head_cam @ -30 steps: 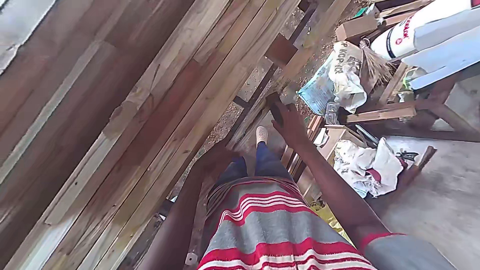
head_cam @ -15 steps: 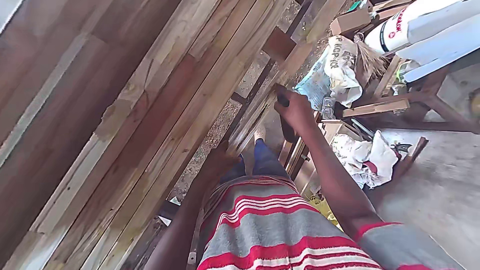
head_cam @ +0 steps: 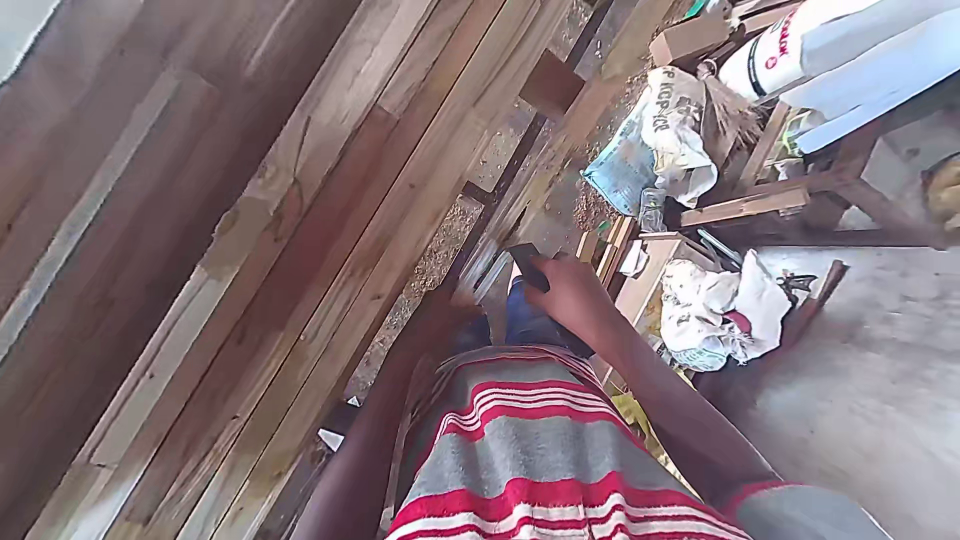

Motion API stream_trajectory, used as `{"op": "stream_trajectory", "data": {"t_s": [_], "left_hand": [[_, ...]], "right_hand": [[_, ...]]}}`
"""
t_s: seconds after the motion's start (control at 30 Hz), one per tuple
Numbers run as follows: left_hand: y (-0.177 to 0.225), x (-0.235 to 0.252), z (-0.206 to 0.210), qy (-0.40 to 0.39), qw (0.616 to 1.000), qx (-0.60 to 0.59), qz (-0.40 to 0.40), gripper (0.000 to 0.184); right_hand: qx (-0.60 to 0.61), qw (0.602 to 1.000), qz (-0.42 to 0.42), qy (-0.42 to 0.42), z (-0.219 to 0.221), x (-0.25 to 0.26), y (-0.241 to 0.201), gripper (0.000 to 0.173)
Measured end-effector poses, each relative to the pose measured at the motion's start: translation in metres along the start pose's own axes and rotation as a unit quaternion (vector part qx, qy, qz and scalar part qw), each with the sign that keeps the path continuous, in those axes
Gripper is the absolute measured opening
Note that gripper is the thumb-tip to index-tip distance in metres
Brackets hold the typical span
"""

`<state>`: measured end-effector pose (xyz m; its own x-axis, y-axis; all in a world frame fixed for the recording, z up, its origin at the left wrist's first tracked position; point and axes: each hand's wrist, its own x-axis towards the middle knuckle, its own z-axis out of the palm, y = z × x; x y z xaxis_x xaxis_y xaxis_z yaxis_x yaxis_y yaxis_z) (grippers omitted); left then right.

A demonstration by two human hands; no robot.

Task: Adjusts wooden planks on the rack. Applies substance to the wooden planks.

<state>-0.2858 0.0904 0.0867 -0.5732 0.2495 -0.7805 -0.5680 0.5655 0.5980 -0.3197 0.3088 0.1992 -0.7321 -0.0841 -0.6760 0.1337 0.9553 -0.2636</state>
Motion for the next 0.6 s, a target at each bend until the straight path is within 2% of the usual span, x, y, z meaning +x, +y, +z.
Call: {"op": "stream_trajectory", "data": {"t_s": [0.13, 0.23, 0.33, 0.4, 0.5, 0.53, 0.6], "left_hand": [[-0.003, 0.007, -0.008, -0.055, 0.996, -0.065, -0.014, 0.070], [0.009, 0.006, -0.015, -0.066, 0.997, -0.002, -0.034, 0.067], [0.018, 0.014, -0.019, -0.053, 0.996, 0.065, -0.009, 0.083], [0.024, 0.023, -0.017, -0.038, 0.998, 0.028, 0.029, 0.082], [0.026, 0.034, -0.009, -0.045, 0.995, -0.087, 0.016, 0.067], [0.028, 0.034, -0.007, -0.048, 0.994, -0.103, 0.007, 0.062], [0.033, 0.028, -0.005, -0.032, 0.996, -0.080, 0.001, 0.063]], "right_hand": [[0.044, 0.986, -0.059, 0.149, -0.031, 0.027, 0.046, 0.053], [0.043, 0.979, -0.068, 0.185, -0.060, 0.081, 0.074, 0.065], [0.033, 0.973, -0.094, 0.210, -0.059, 0.127, 0.096, 0.068], [0.030, 0.976, -0.093, 0.197, -0.043, 0.120, 0.094, 0.070], [-0.017, 0.988, -0.073, 0.136, -0.028, 0.081, 0.076, 0.069], [-0.030, 0.993, -0.055, 0.104, -0.029, 0.068, 0.068, 0.068], [-0.038, 0.995, -0.040, 0.084, -0.038, 0.051, 0.060, 0.060]]}}
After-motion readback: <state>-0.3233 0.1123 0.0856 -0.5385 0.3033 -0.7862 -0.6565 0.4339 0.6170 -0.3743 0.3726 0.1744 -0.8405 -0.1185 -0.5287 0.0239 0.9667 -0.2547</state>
